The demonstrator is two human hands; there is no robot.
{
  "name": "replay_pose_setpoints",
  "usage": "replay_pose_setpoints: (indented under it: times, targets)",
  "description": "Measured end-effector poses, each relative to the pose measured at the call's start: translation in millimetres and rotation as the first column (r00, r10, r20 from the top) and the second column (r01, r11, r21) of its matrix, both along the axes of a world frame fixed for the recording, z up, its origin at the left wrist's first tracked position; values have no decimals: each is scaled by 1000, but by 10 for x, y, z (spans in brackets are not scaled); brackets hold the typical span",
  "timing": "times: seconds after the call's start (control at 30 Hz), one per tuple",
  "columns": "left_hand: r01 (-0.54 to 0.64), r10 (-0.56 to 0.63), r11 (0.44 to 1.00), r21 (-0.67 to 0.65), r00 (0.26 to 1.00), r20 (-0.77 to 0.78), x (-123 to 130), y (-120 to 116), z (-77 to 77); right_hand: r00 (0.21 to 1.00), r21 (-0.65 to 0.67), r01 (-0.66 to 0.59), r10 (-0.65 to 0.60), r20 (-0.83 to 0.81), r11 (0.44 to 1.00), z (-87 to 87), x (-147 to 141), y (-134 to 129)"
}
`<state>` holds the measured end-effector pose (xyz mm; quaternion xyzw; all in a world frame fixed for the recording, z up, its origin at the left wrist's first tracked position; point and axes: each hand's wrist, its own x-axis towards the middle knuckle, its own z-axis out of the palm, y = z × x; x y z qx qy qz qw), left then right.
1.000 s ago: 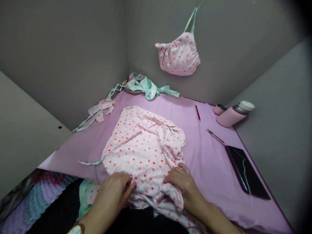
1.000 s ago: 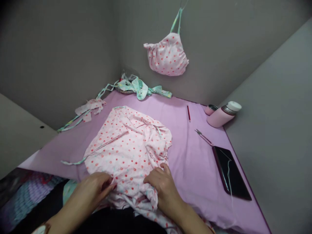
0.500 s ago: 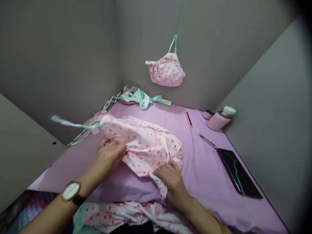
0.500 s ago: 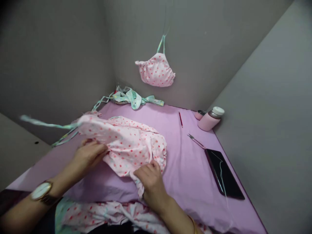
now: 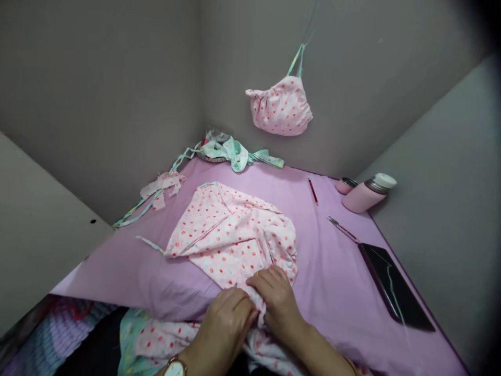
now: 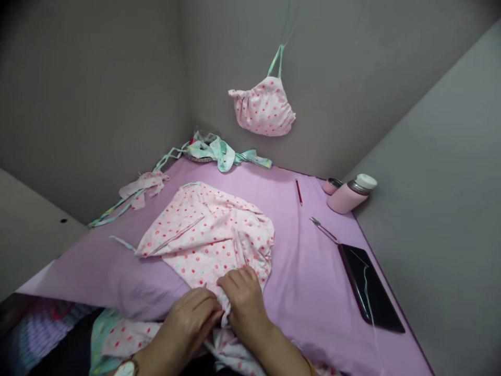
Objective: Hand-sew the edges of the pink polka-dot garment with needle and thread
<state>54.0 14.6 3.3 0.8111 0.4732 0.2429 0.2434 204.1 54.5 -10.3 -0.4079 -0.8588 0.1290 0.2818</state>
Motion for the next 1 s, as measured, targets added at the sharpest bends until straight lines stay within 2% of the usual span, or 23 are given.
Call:
replay_pose_setpoints:
  times: [0.13, 0.3, 0.5, 0.8, 0.9, 1.0]
  targets:
    - [-51, 52, 999, -18, 995, 82, -88, 18, -58, 1000, -29, -3, 2, -10, 1000, 8, 10, -21]
    - [-26, 25, 998, 59, 1000, 17, -100, 4, -123, 1000, -51, 5, -6, -19, 999, 11, 21, -25]
    - [-39, 33, 997, 73, 996, 88, -52, -9, -130, 999, -41, 0, -2, -39, 999, -20, 29, -30]
    - [-18, 18, 991, 130, 1000, 4, -65, 34, -253, 1000, -68, 7, -8, -21, 998, -46, 45, -53]
    - [-23, 29, 991, 135, 999, -43, -50, 24, -239, 1000, -72, 14, -15, -11, 997, -43, 39, -52]
    - [-44, 44, 993, 108, 999, 0, -6, -12, -168, 1000, -60, 23, -24, -15, 998, -45, 32, -55]
